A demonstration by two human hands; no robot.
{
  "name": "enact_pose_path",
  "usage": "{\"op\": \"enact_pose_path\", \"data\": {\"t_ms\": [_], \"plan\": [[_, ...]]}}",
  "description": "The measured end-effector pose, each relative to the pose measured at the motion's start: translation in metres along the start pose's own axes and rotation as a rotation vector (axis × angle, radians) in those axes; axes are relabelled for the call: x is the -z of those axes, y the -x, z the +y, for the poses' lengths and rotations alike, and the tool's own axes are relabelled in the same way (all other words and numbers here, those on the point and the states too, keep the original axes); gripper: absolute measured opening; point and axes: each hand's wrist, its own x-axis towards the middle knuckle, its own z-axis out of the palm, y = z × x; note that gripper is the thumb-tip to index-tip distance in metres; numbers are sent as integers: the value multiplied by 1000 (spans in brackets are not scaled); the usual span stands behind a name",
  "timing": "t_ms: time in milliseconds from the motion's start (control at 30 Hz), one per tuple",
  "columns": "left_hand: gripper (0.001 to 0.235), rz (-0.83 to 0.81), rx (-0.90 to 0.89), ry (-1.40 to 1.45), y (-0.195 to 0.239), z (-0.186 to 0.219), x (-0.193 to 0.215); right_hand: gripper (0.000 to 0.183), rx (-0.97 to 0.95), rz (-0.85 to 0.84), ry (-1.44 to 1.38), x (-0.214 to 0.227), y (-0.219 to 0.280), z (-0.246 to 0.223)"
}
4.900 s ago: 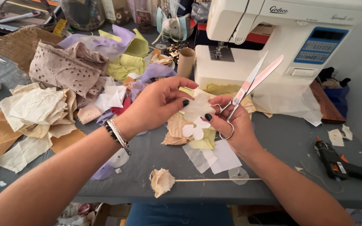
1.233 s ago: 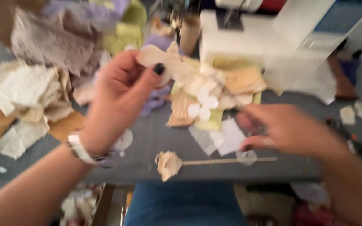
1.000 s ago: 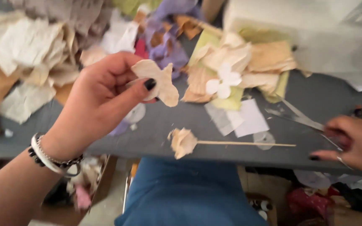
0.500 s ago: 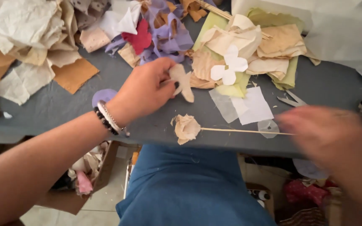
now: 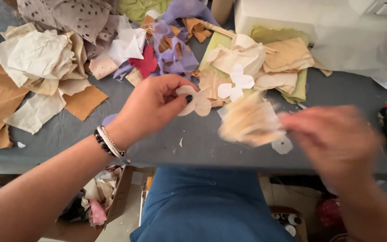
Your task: Cutting intricate flower shapes from fabric scraps using scissors at a crafting table.
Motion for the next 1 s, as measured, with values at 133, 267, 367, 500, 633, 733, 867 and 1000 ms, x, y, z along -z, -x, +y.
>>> {"op": "enact_pose_path", "data": {"t_ms": [133, 267, 367, 500, 633, 733, 867, 1000], "plan": [[10, 16, -138, -13, 10, 34, -6, 10, -139, 162, -271, 4, 43, 89], [4, -87, -79, 113, 27, 46, -41, 41, -684, 403, -567, -41, 297, 247], [12, -60, -21, 89, 24, 20, -69, 41, -743, 543, -602, -39, 279, 218], [29, 33, 118, -99, 15, -3, -65, 45, -668, 566, -501, 4, 111, 54], [35, -52, 151, -205, 23, -3, -44, 29, -558, 430, -448, 6, 88, 63], [43, -65, 107, -324, 30, -6, -31, 14, -367, 269, -367, 18, 50, 50], [34, -20, 42, -426, 28, -1, -9, 19, -196, -126, -90, 10, 27, 54], [26, 48, -212, -509, 3, 8, 3, 32, -23, -241, 19, -18, 29, 63]]}}
